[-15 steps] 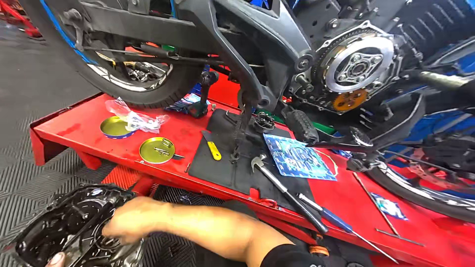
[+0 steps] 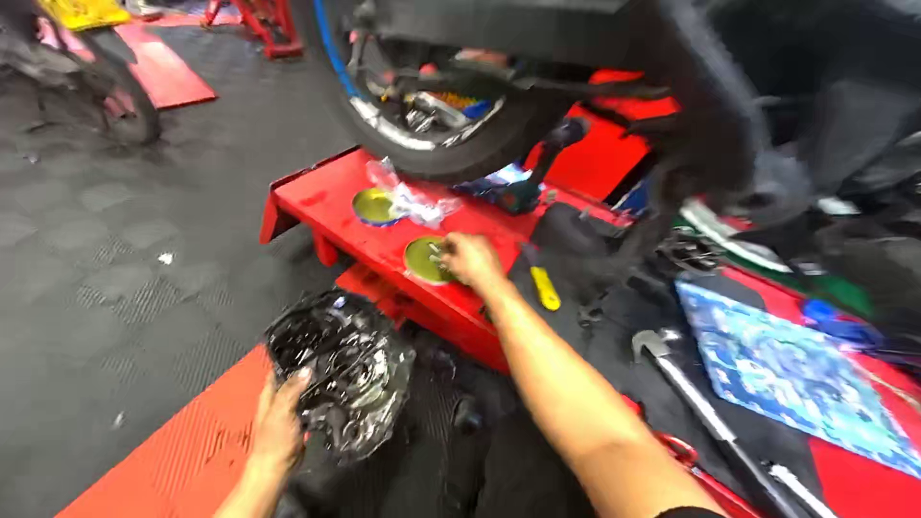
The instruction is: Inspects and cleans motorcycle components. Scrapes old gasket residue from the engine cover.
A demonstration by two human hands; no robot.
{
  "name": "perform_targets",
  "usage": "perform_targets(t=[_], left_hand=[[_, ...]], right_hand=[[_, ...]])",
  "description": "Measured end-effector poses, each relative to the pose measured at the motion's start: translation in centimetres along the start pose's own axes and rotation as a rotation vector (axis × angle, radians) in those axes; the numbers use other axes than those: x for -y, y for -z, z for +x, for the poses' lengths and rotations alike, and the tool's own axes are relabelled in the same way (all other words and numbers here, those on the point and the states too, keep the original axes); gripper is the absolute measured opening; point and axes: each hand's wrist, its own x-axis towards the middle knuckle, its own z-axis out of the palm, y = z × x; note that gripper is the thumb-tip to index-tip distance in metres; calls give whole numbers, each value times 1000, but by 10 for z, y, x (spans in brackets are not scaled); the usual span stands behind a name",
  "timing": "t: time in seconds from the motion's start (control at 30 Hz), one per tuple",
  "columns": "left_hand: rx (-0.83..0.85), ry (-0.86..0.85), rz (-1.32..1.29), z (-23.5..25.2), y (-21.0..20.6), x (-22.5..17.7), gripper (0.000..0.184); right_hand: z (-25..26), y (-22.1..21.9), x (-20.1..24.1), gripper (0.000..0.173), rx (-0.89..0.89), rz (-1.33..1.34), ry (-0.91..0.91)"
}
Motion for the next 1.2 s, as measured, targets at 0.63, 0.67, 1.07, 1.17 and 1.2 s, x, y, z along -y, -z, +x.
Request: perform_targets(t=[0.63,0.67,1.07,1.17,1.2], left_hand=[[72,-21,-3,-9,6,-9,52],[65,-14,-9,-9,8,-8,53],[106,-55,-70,-12,6,-12,44],[112,-49,-52,-13,3,-10,43],[120,-57,-42,-12,2,-9,45]], right_hand=[[-141,-63,169,10,815,-603,291],[-145,-63,174,12,828,-601,264],[-138,-45,182,4,777,-566,120],[-138,-41,178,3,788,-514,94],[-138,-40,175,3,789,-499,99]])
